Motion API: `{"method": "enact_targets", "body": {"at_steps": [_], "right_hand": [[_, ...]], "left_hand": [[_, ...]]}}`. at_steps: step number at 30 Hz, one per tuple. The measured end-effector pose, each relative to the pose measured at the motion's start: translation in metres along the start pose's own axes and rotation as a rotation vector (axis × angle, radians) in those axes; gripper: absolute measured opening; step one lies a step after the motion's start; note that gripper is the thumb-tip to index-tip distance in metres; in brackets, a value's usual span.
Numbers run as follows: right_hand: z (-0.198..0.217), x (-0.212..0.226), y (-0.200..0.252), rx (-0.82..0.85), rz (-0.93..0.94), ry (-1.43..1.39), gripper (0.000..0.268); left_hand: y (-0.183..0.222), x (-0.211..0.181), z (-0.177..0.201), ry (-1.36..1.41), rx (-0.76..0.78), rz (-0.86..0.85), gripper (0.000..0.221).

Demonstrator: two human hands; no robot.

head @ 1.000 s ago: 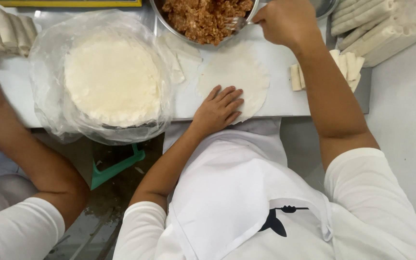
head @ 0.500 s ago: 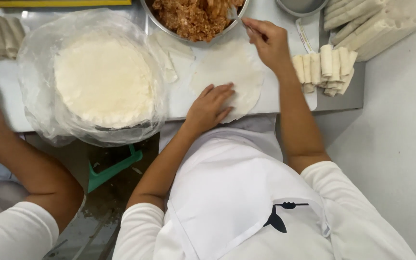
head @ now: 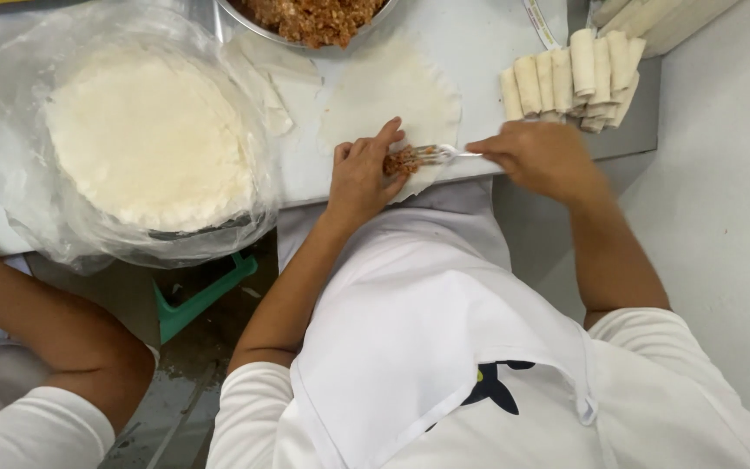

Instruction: Manually assembling spring rolls by placing meat filling on dough wrappers and rolling them into cylinders.

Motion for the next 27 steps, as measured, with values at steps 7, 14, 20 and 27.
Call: {"method": "enact_targets", "body": {"at_steps": [7,14,20,27], "right_hand": [[0.024,-0.023,-0.030,-0.035,0.074,0.024,0.021],[-0.109,0.004,-0.240,-1.028,0.351,0.331,0.016],[-0.100,0.021,-0.058,-0.882,0.308,0.241,0.052],[-0.106,-0.002,-0.060,-0.777,0.322,-0.077,0.043]], "left_hand": [[0.005,0.002,-0.008,0.015,0.056,-0.030,0.093],[0.004,-0.011,0.033,0.018,0.192,-0.171,0.060],[0.007,-0.019,0.057,-0.051,-0.205,-0.631,0.030],[-0.044,0.017,0.007,-0.145,-0.434,-0.465,0.026]]}}
Point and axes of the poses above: each hand's wrist, its own y-axis away from the middle knuckle, its own z-axis out of the back of the hand, x = y × z, the point moved 1 cm from there along -y, towards the middle knuckle, and after that the axes turned 11 degrees about -x, right-handed, at the moved point
